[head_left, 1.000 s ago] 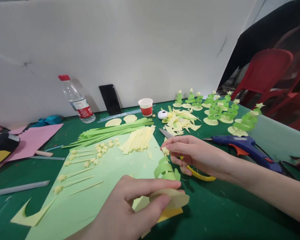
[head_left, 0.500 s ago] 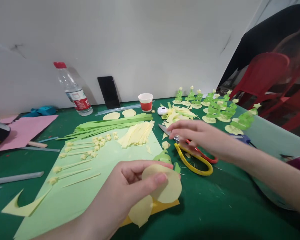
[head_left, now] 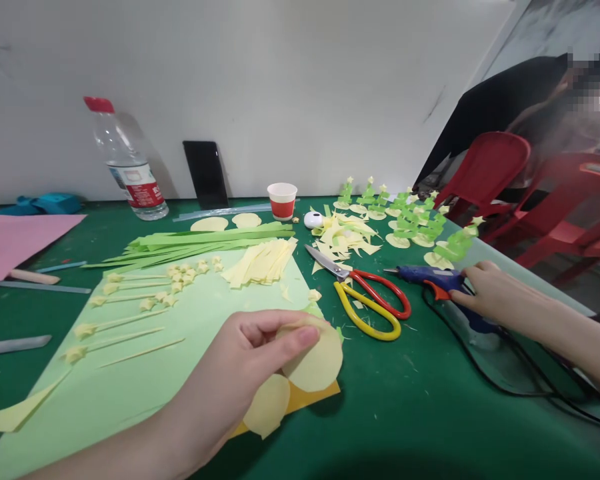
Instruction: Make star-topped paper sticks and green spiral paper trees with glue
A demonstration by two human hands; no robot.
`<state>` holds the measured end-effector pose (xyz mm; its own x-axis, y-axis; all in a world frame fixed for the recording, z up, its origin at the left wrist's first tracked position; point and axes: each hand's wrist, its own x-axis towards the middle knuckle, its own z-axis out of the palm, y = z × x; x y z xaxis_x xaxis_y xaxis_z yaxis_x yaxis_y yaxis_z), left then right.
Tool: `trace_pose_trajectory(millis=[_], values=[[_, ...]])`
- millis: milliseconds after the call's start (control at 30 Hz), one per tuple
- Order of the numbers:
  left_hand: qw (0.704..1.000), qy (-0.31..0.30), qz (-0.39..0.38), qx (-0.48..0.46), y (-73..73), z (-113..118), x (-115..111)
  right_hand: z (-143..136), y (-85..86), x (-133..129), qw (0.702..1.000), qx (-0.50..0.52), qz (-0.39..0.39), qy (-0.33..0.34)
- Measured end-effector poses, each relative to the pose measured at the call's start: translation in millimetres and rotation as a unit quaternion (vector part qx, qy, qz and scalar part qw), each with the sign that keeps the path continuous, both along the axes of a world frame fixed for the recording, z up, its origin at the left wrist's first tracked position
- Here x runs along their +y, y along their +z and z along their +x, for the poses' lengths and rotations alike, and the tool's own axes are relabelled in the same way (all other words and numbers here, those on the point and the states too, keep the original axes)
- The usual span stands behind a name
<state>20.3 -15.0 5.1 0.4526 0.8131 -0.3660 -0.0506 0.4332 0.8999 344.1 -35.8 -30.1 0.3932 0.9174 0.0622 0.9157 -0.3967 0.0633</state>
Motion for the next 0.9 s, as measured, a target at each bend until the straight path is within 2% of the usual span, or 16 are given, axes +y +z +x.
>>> trace_pose_trajectory(millis=[167, 367, 533, 600, 733, 833, 900], values=[[1.000, -0.020, -0.014, 0.008, -1.8, -1.3, 1.2, 6.1, -9.4, -7.8, 0.999, 0.029, 0.013, -0.010], [0.999, -0.033, -0.028, 0.022, -5.1, -2.2, 3.1, -9.0, -5.7, -10.0, 0.987, 0.146, 0.062, -0.003], [0.999, -0.025, -0.007, 0.026, -5.2, -2.5, 3.9, -16.5, 5.2, -17.8, 0.960, 0.263, 0.086, -0.039], [1.000, -0.022, -0.008, 0.001, -6.2, -3.2, 4.3, -23.0, 13.5, -21.2, 0.950, 0.294, 0.103, -0.033], [0.996, 0.025, -0.044, -0.076, -11.7, -5.0, 6.1, -48.7, 31.0, -31.8, 0.939, 0.302, 0.159, -0.028], [0.990, -0.020, -0.043, -0.136, -13.5, -5.2, 7.3, -69.6, 36.6, -43.8, 0.919, 0.320, 0.227, -0.034], [0.983, -0.075, -0.019, -0.165, -12.2, -5.0, 7.2, -77.9, 36.4, -52.4, 0.919, 0.333, 0.212, 0.001]])
